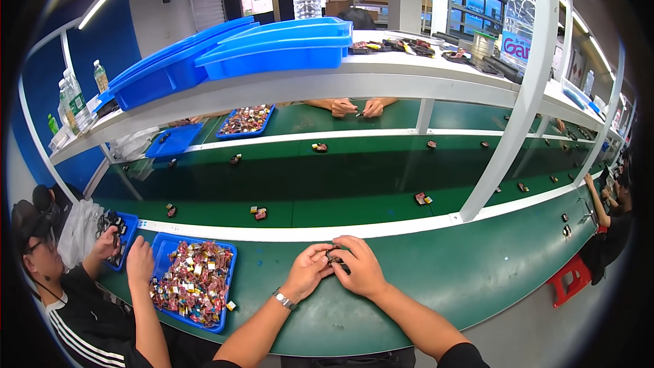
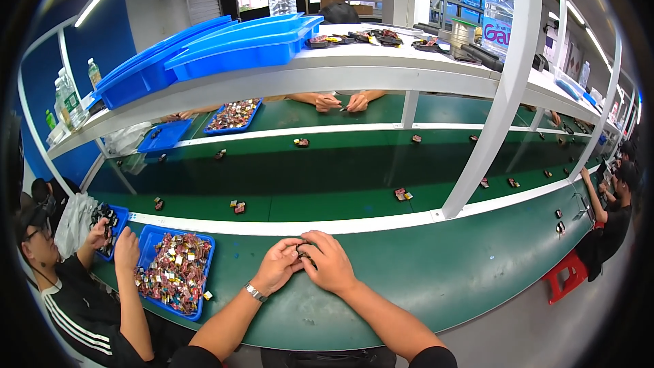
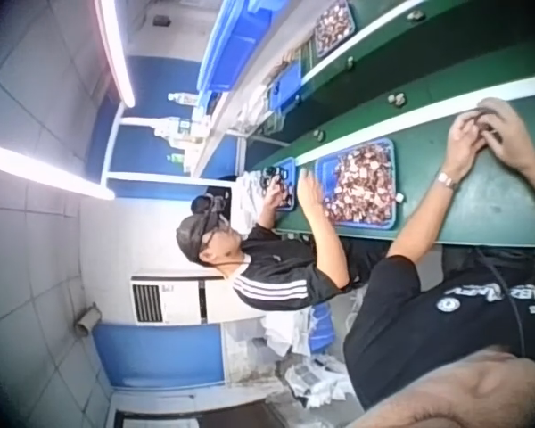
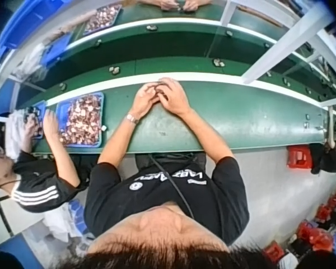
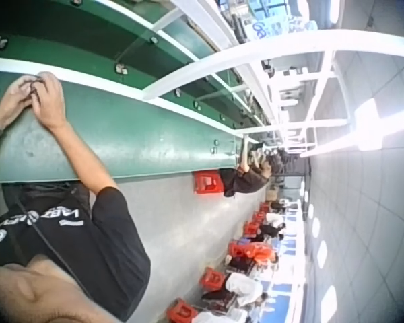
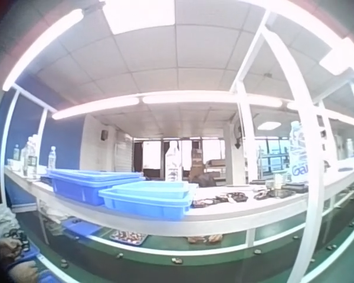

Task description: The recorder is assembling small parts on a production line, picking them from a blue tray and arranging them.

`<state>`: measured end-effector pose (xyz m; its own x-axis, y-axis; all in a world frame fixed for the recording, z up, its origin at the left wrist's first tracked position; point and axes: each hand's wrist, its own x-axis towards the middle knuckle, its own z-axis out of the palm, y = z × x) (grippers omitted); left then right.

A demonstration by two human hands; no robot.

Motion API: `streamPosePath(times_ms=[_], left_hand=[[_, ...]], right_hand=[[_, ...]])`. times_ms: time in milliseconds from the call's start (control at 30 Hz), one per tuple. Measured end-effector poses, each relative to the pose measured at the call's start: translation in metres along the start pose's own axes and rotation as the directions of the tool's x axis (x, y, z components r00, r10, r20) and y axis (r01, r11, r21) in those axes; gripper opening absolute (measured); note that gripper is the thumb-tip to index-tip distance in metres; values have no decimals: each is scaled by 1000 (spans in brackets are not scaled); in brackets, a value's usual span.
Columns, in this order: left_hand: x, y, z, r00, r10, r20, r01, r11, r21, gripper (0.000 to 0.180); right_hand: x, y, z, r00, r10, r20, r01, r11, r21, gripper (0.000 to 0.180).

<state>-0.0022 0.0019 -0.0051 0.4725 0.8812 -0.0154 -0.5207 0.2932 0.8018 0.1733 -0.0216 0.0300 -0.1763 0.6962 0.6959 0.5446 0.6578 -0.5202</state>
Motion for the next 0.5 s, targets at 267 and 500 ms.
streamPosePath(times_ms=[267,500], left_hand=[[-1,2,2,999,-38,-25,38,999,-2,28],[0,1,4,999,-48,-23,48,999,0,27]], right_hand=[[1,1,-2,987,-151,54,158,973,-170,24],[-4,3,4,995,-90,40,96,974,-203,21]])
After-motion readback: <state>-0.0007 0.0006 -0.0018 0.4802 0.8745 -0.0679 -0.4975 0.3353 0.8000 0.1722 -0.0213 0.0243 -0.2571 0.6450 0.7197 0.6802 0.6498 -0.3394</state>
